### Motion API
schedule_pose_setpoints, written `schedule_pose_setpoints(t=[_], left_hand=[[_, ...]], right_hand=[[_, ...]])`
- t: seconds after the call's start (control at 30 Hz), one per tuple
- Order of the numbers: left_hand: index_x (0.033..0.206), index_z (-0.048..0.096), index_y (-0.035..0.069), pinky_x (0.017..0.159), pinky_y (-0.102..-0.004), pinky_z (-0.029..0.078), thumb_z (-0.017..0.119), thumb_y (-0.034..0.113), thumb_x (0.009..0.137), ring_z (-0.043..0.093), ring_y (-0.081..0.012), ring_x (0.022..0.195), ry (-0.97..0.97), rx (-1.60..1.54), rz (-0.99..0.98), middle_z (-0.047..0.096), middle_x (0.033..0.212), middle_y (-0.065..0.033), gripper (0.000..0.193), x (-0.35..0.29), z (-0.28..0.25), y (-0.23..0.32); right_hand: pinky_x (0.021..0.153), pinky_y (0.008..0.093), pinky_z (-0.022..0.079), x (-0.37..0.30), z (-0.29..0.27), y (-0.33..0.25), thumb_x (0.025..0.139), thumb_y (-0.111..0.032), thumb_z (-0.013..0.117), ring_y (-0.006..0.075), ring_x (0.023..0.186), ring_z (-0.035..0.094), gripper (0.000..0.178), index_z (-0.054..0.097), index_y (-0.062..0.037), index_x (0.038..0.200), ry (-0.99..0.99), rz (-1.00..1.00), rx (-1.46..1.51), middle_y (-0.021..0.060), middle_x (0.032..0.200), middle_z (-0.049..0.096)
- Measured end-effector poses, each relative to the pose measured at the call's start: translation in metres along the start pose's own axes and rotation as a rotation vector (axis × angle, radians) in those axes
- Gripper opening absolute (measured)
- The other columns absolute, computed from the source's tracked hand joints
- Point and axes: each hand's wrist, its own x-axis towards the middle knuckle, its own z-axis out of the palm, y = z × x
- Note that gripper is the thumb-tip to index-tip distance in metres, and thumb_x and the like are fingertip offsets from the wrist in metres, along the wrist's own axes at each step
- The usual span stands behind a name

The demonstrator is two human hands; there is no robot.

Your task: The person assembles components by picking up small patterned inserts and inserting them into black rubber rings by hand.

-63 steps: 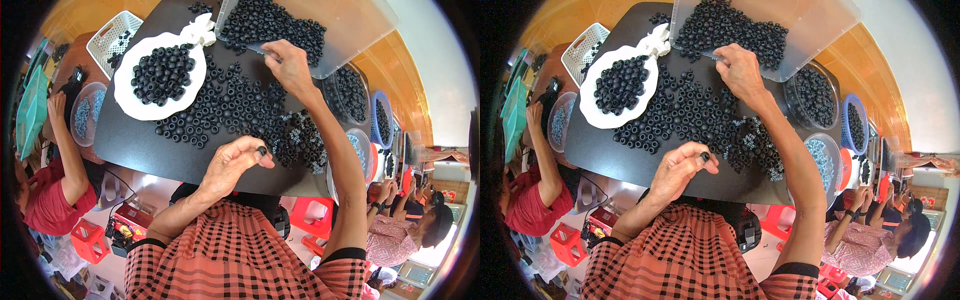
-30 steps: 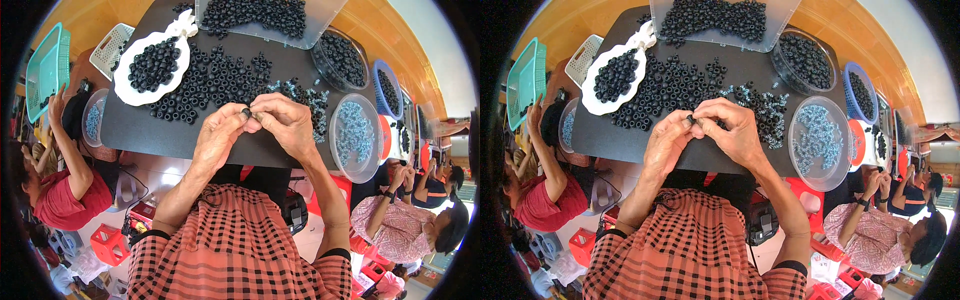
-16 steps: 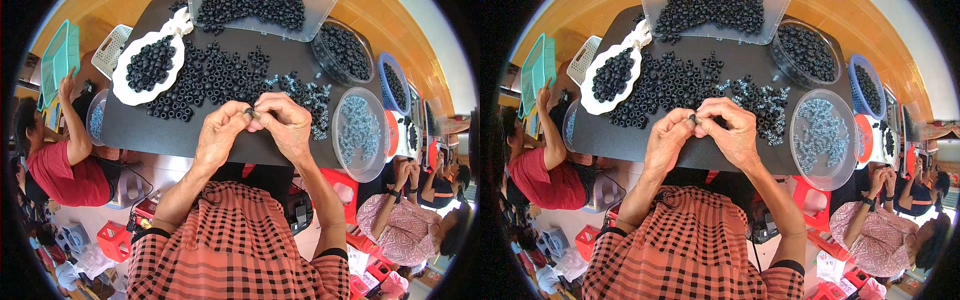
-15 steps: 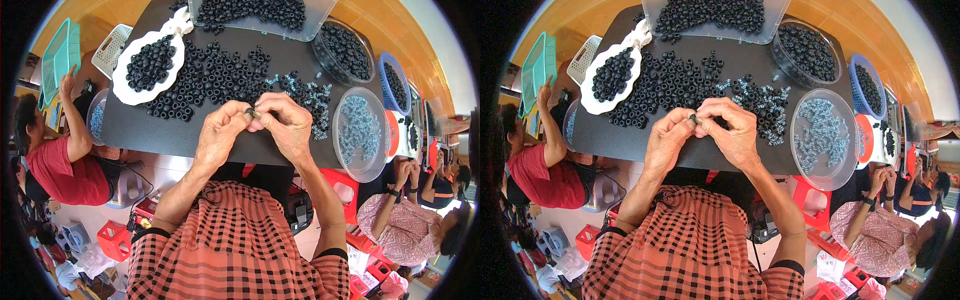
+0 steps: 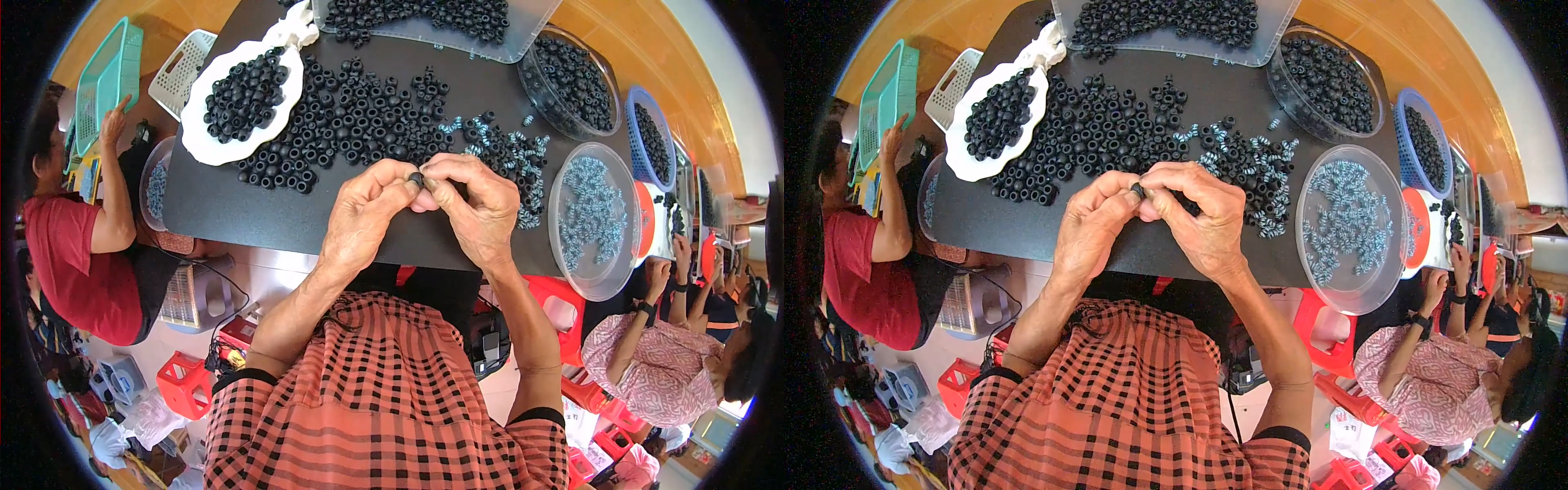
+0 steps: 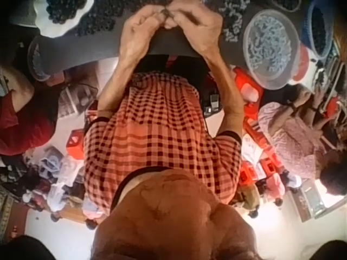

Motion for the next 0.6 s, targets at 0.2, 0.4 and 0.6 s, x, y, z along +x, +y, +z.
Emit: schedule_pose_setpoints(t=[0.2, 0.4, 0.6], left_hand=[[0.103, 0.059, -0.003, 0.080, -0.0243, 0.048, 0.049, 0.006, 0.094, 0.061, -0.0097, 0.083, 0.005, -0.007, 0.000, 0.066, 0.087, -0.0059, 0.016, -0.003, 0.001, 0.002], [0.106, 0.059, -0.002, 0.078, -0.0244, 0.049, 0.049, 0.004, 0.093, 0.061, -0.0089, 0.083, -0.014, 0.232, -0.023, 0.066, 0.087, -0.0047, 0.017, -0.010, 0.008, 0.012], [0.107, 0.058, -0.003, 0.081, -0.0258, 0.048, 0.052, 0.003, 0.091, 0.063, -0.0108, 0.087, -0.109, 0.139, -0.061, 0.066, 0.087, -0.0055, 0.018, -0.013, 0.008, 0.012]], right_hand=[[0.069, 0.0270, 0.052, -0.001, 0.001, 0.001, 0.076, 0.009, 0.067, 0.0162, 0.078, 0.064, 0.017, 0.066, 0.0000, 0.090, -0.013, 0.035, 0.025, 0.0095, 0.090, 0.067], [0.068, 0.0271, 0.051, -0.001, -0.003, 0.002, 0.074, 0.009, 0.067, 0.0172, 0.077, 0.063, 0.020, 0.066, -0.0013, 0.092, -0.040, -0.034, -0.051, 0.0093, 0.089, 0.067], [0.067, 0.0252, 0.050, 0.029, -0.003, -0.016, 0.078, 0.006, 0.063, 0.0127, 0.072, 0.063, 0.016, 0.066, -0.0007, 0.093, 0.050, 0.010, -0.329, 0.0091, 0.084, 0.067]])
